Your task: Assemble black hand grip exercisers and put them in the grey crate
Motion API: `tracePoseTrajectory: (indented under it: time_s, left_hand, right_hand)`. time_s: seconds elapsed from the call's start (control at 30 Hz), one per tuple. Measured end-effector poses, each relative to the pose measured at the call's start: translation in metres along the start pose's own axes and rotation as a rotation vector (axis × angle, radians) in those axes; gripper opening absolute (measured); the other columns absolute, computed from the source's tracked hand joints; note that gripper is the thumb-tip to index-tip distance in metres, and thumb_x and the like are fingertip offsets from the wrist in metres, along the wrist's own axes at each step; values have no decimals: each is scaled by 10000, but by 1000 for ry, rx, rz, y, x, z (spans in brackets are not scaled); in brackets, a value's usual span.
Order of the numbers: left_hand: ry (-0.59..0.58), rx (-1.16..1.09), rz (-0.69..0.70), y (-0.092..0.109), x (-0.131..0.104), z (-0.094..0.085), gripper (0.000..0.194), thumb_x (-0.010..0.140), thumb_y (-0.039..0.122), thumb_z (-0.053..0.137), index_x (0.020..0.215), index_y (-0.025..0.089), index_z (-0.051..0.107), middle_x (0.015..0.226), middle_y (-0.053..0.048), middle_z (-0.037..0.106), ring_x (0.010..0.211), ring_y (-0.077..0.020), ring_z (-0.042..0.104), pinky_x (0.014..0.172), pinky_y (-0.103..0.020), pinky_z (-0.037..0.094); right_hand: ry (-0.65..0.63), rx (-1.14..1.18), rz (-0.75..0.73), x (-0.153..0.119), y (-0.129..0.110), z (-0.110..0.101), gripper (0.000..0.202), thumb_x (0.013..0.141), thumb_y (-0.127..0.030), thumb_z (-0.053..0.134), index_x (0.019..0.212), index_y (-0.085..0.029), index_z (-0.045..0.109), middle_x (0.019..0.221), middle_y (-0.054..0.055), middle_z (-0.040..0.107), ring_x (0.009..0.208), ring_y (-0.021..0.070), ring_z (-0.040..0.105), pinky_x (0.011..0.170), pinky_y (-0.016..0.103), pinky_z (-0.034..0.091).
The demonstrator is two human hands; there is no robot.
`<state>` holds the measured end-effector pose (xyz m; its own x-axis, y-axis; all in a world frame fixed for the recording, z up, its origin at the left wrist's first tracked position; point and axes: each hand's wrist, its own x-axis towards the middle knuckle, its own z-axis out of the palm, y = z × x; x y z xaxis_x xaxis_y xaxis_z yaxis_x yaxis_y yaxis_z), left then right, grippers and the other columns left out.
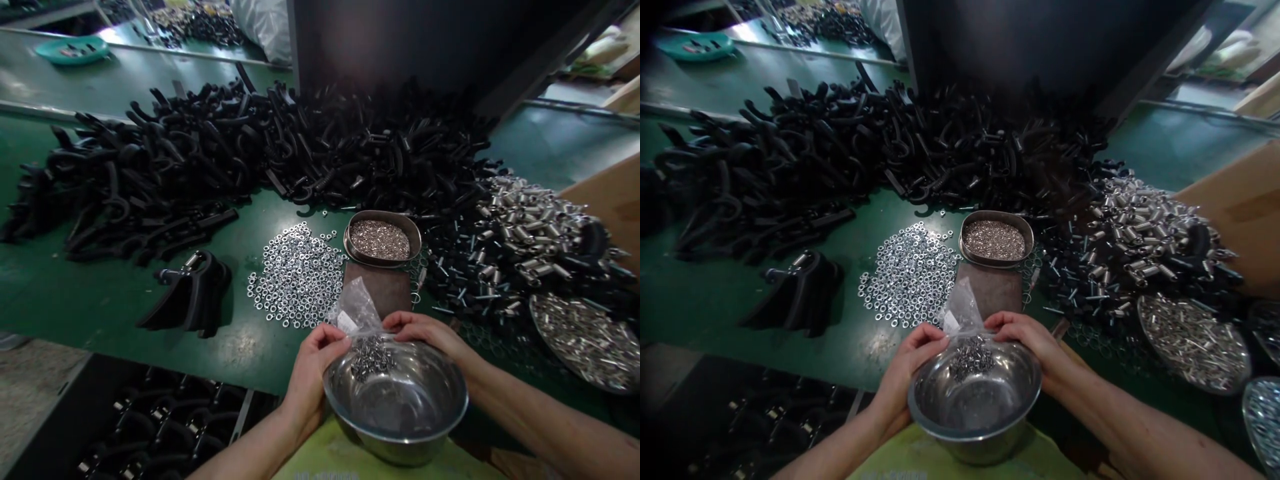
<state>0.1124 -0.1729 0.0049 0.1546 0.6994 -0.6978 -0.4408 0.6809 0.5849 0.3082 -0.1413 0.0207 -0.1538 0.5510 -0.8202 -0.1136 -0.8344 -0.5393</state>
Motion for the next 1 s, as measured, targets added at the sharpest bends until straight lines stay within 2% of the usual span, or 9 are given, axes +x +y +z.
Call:
tracePoseTrajectory:
  time_s: [0.2,0.4,0.67,0.9,1.0]
  left_hand:
    - [2,-9,3,7,1,1,242,599,272,745,676,159,546,588,34,540,504,-78,478,507,-197,333]
    - [-7,-32,-22,0,6,-1,240,594,263,746,684,157,551,594,33,554,515,-82,494,520,-201,341]
    - [-15,4,-1,13,5,0,253,588,275,756,677,154,553,580,35,553,497,-78,487,511,-201,341]
    - [-51,-56,-39,0,11,-2,247,578,255,762,672,149,559,606,27,568,525,-87,510,545,-214,366]
    - [-50,-54,-47,2,11,0,251,576,260,765,658,148,556,591,29,559,515,-85,503,535,-212,358]
  right_hand:
    - [3,-48,-23,2,-7,0,231,501,-152,630,730,-184,649,665,-16,633,583,116,549,538,224,404]
    - [1,-34,1,3,-3,0,209,526,-161,611,734,-181,624,642,-14,610,564,112,525,540,230,390]
    - [55,-105,-36,-13,-20,15,173,516,-175,608,687,-184,639,633,-7,625,563,125,526,541,243,394]
    - [86,-143,-9,-15,-16,13,125,533,-178,593,648,-185,643,575,-14,604,524,117,510,495,231,367]
    - [118,-179,0,-17,-22,15,131,520,-183,594,644,-184,636,567,-10,596,526,125,511,512,246,384]
